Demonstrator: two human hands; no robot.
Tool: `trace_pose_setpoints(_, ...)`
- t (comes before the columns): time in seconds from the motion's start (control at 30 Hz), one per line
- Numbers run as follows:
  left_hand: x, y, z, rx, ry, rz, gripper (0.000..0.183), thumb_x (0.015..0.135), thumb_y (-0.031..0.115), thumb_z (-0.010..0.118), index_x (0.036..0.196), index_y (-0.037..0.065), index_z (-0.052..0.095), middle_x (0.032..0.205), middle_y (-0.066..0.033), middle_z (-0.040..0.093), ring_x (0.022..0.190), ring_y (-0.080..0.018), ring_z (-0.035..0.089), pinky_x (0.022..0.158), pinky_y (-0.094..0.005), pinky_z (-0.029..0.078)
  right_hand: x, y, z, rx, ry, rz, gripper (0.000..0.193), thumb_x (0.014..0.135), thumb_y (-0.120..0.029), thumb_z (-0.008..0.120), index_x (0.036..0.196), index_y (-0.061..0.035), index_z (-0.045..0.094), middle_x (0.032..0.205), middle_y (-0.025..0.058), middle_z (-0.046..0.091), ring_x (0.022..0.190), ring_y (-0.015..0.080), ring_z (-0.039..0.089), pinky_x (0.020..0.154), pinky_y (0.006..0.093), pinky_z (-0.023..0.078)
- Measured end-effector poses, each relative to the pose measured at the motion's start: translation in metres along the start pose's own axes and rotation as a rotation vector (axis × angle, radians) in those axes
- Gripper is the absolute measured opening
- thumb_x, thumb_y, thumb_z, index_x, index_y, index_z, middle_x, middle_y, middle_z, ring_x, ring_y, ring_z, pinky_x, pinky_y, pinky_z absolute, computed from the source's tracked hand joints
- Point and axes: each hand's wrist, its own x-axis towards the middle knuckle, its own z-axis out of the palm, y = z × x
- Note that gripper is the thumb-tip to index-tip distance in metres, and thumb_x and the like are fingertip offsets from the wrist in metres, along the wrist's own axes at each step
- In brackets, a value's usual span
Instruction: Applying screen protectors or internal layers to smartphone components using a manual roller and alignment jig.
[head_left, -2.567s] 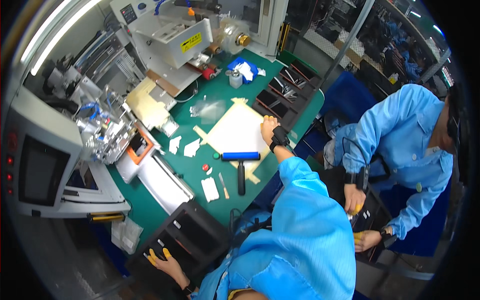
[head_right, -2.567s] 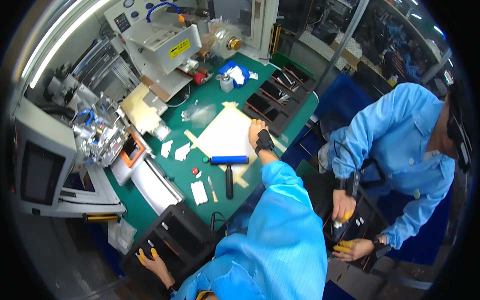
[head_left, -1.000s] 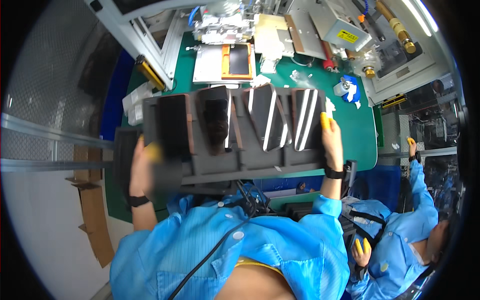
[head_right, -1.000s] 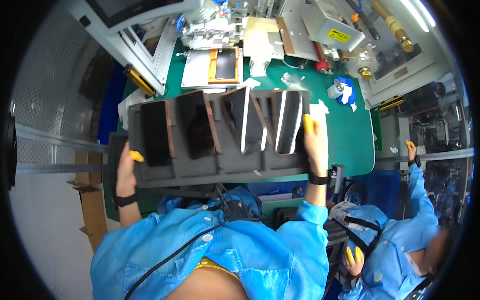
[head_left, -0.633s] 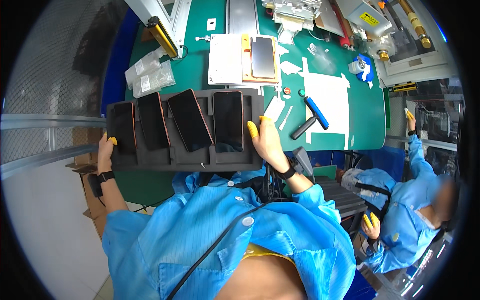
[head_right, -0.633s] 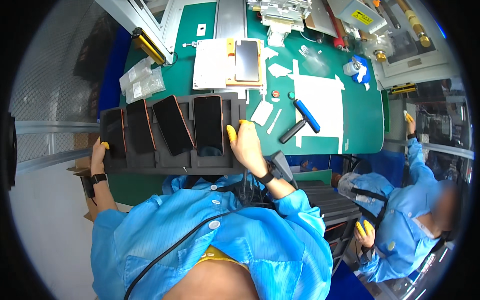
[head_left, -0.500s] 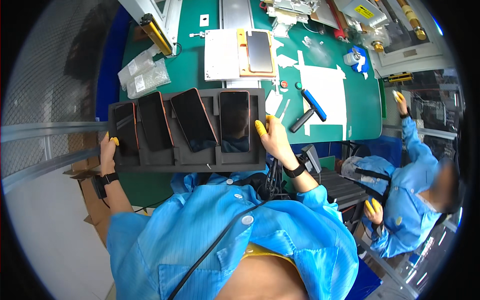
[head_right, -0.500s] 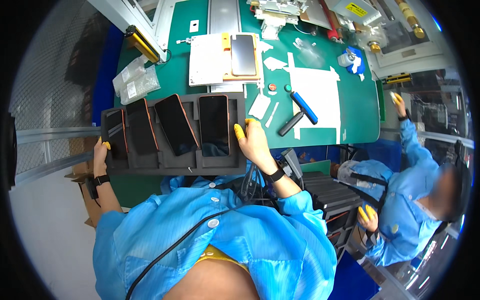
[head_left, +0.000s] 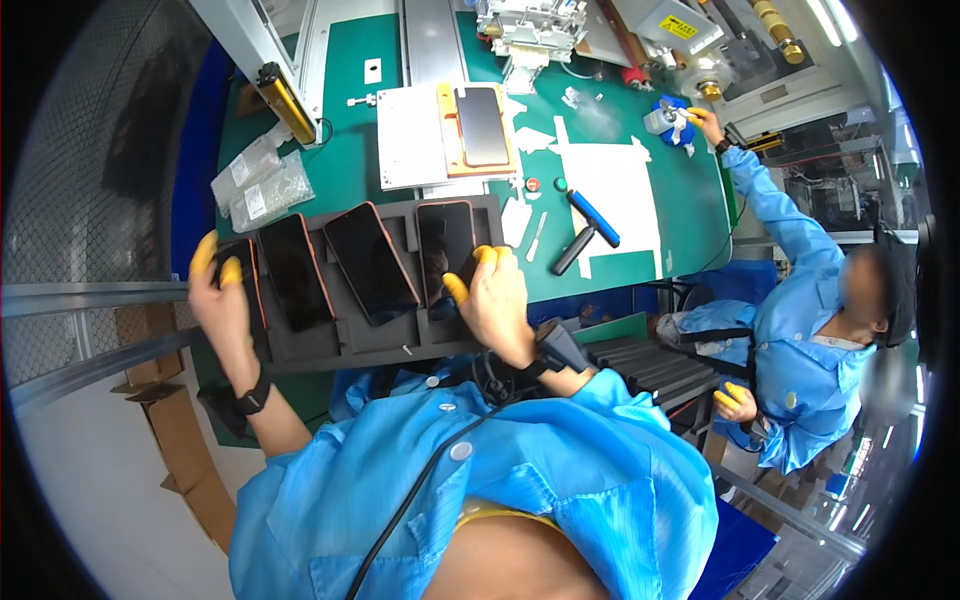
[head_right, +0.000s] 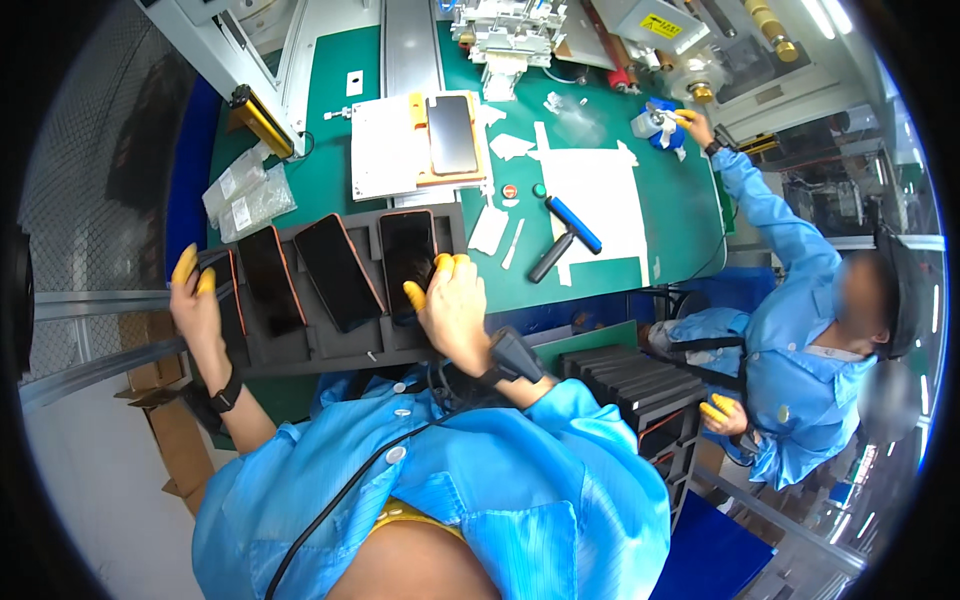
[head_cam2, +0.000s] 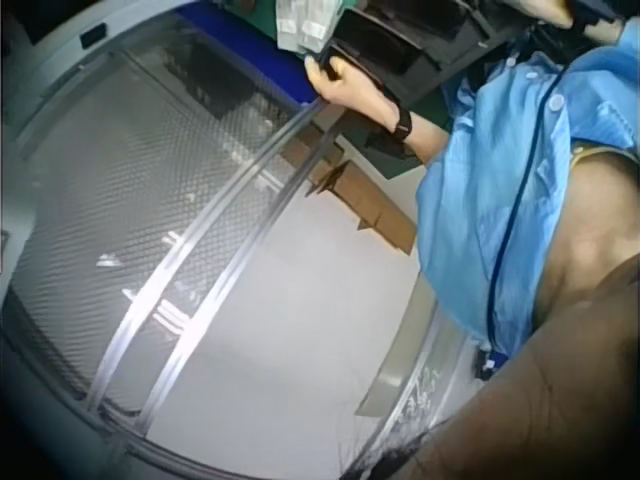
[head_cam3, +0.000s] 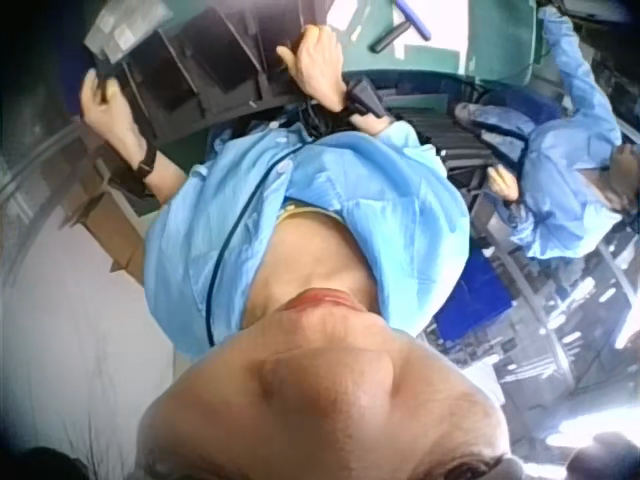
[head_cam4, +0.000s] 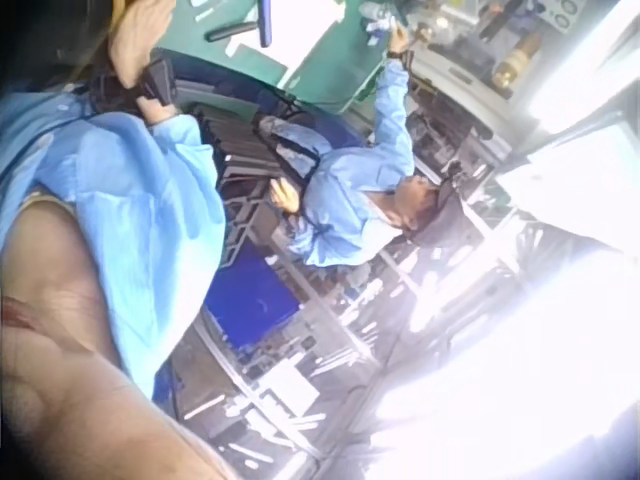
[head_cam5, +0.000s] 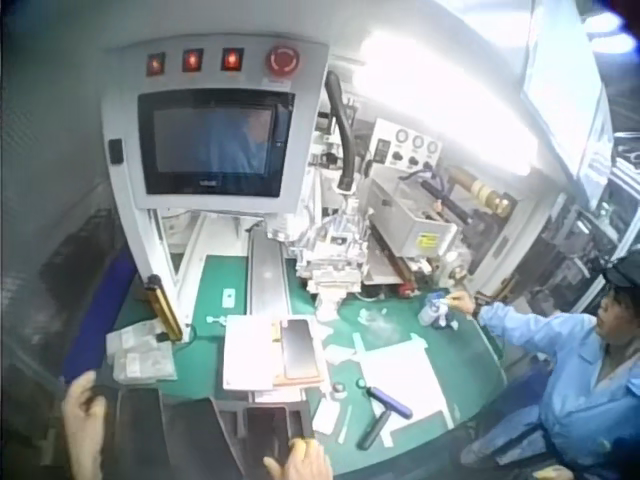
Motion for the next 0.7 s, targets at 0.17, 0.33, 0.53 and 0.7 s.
trace_pose_setpoints(0.17, -0.009, 0.102, 0.12, -0.116, -0.5, 0.144, 0.022, 0.074, 0.004, 0.059, 0.097, 0.005, 0.061, 0.088, -0.0086, 0.059, 0.082, -0.0153, 0.056, 0.069, -0.0262, 0.044, -0.001, 0.001, -0.006, 0.038, -0.001, -0.003, 0.051, 0.07, -0.034, 0.064, 0.093, 0.0088, 0.049, 0.086, 0.0188, 0.048, 0.076, 0.0287, 0.048, 0.061, 0.0352, 0.041)
trace_pose_setpoints(0.33, 0.002, 0.113, 0.233, -0.324, -0.724, -0.244, 0.018, 0.075, 0.008, 0.053, 0.088, -0.002, 0.061, 0.066, -0.0029, 0.056, 0.057, -0.0106, 0.051, 0.052, -0.027, 0.043, 0.005, 0.013, -0.016, 0.443, -0.116, 0.125, 0.036, 0.067, -0.018, 0.069, 0.088, 0.0022, 0.048, 0.086, 0.0219, 0.047, 0.078, 0.0348, 0.048, 0.067, 0.0396, 0.042)
trace_pose_setpoints(0.53, 0.02, 0.012, 0.35, 0.008, -0.781, -0.223, 0.02, 0.074, 0.023, 0.055, 0.083, 0.006, 0.062, 0.063, -0.0029, 0.053, 0.059, -0.0137, 0.052, 0.053, -0.0287, 0.042, -0.005, 0.087, 0.001, 0.984, -0.011, 0.369, 0.031, 0.078, -0.012, 0.062, 0.097, -0.0015, 0.04, 0.078, 0.0132, 0.057, 0.072, 0.0207, 0.055, 0.064, 0.031, 0.044)
trace_pose_setpoints(0.7, 0.004, 0.045, 0.34, 0.391, -0.61, -0.135, 0.037, 0.071, 0.033, 0.055, 0.1, 0.009, 0.059, 0.101, -0.0156, 0.057, 0.094, -0.0347, 0.052, 0.083, -0.044, 0.038, 0.035, 0.148, -0.003, 1.212, 0.148, 0.443, 0.029, 0.08, -0.002, 0.055, 0.105, -0.0039, 0.039, 0.086, 0.0078, 0.055, 0.076, 0.0119, 0.053, 0.066, 0.0224, 0.044)
